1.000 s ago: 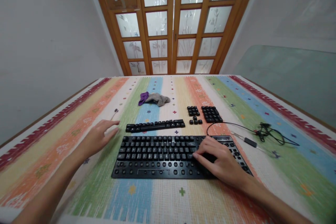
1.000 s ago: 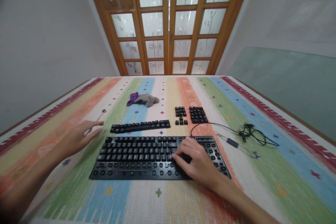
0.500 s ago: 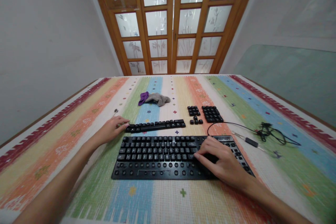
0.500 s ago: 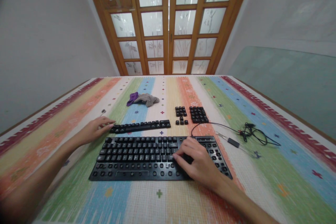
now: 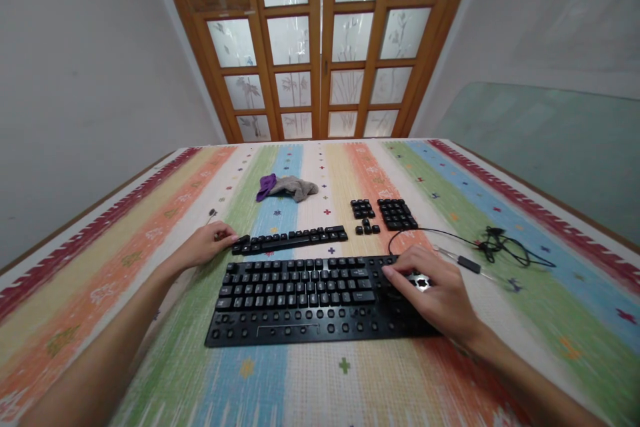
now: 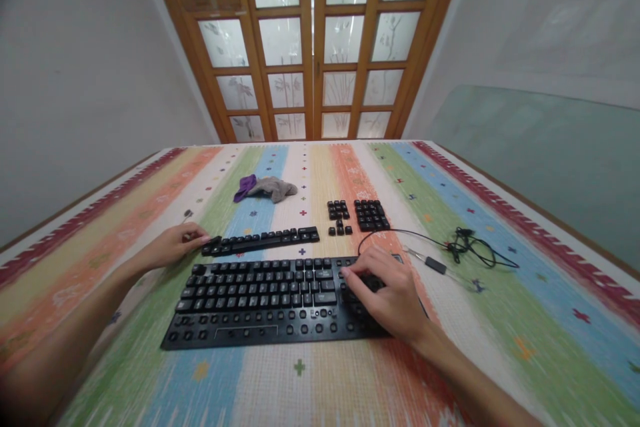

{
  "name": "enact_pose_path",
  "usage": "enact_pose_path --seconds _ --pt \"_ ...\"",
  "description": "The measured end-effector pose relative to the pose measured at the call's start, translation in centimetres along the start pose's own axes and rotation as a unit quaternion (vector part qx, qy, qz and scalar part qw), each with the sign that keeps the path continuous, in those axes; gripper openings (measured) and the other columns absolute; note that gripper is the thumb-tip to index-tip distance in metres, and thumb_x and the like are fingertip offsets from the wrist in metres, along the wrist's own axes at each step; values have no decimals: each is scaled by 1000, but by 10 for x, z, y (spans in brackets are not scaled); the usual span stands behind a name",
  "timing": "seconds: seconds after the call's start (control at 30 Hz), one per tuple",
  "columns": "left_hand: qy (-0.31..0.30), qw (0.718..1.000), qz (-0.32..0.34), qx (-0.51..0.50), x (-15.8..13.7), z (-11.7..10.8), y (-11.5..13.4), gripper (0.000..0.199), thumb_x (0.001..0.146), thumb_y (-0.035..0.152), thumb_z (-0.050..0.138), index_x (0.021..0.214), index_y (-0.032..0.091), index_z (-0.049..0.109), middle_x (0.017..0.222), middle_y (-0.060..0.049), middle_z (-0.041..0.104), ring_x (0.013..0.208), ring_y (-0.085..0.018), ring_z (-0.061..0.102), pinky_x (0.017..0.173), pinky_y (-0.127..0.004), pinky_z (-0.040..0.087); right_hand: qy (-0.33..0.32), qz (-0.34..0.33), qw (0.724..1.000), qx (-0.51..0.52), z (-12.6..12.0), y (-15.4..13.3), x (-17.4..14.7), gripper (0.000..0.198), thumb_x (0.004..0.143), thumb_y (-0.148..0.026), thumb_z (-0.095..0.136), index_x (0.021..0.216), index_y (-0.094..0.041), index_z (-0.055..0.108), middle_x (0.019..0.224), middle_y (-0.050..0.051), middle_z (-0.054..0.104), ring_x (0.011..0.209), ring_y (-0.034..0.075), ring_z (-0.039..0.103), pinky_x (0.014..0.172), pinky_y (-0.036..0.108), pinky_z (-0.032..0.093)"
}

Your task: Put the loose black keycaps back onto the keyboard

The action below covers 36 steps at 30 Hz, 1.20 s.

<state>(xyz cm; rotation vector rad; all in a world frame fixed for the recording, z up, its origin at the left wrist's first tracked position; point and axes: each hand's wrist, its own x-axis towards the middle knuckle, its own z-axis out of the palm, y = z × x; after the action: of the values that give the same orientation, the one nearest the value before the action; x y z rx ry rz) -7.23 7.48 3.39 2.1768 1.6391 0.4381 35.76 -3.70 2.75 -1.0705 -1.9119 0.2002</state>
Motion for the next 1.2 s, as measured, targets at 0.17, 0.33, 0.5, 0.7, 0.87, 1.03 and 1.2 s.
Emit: enact_pose_path --seconds 0.17,0.33,0.5,0.7,0.87,1.03,1.2 --pt "-2 1000 2 -19 1 0 -2 65 75 79 48 81 19 71 85 -8 74 80 -25 66 75 -32 51 2 12 1000 -6 1 1 0 20 91 -21 61 72 -21 60 68 1 61 63 16 57 62 32 44" --pt "-2 999 -4 -33 2 5 -5 68 71 83 51 79 18 71 80 -7 73 74 -23 64 71 -32 50 5 -5 1000 -6 1 4 0 18 90 -20 63 72 -20 61 68 1 60 64 16 57 62 31 44" --pt "2 999 -8 -52 1 9 -7 71 68 86 52 75 18 69 77 -7 70 72 -23 63 68 -32 50 5 -16 1000 -1 1 5 -1 17 90 -18 64 73 -19 60 69 0 59 65 15 56 63 30 43" --pt "18 997 -10 -79 -1 5 -7 74 65 89 51 76 18 64 76 -6 68 69 -21 61 66 -31 49 0 -13 1000 -3 2 5 0 18 90 -17 63 72 -19 59 68 0 59 65 14 56 62 29 43" --pt "63 994 -12 -94 -16 -9 -4 71 72 87 48 82 18 59 77 -4 64 71 -19 59 65 -29 47 -36 -19 999 2 8 1 1 17 92 -19 61 75 -19 63 69 1 61 66 15 57 62 29 44" --pt "23 991 10 -134 -55 -12 6 55 87 72 47 87 18 57 72 -1 59 66 -16 54 63 -26 44 -84 -55 995 27 22 -8 2 18 93 -18 59 75 -18 63 71 2 60 68 15 56 64 29 44" --pt "-71 987 27 -140 -97 -5 19 40 94 57 46 88 19 58 76 0 59 70 -16 55 66 -26 45 -165 -103 979 57 49 -29 4 17 92 -17 57 76 -17 62 74 2 61 74 15 53 69 30 41"
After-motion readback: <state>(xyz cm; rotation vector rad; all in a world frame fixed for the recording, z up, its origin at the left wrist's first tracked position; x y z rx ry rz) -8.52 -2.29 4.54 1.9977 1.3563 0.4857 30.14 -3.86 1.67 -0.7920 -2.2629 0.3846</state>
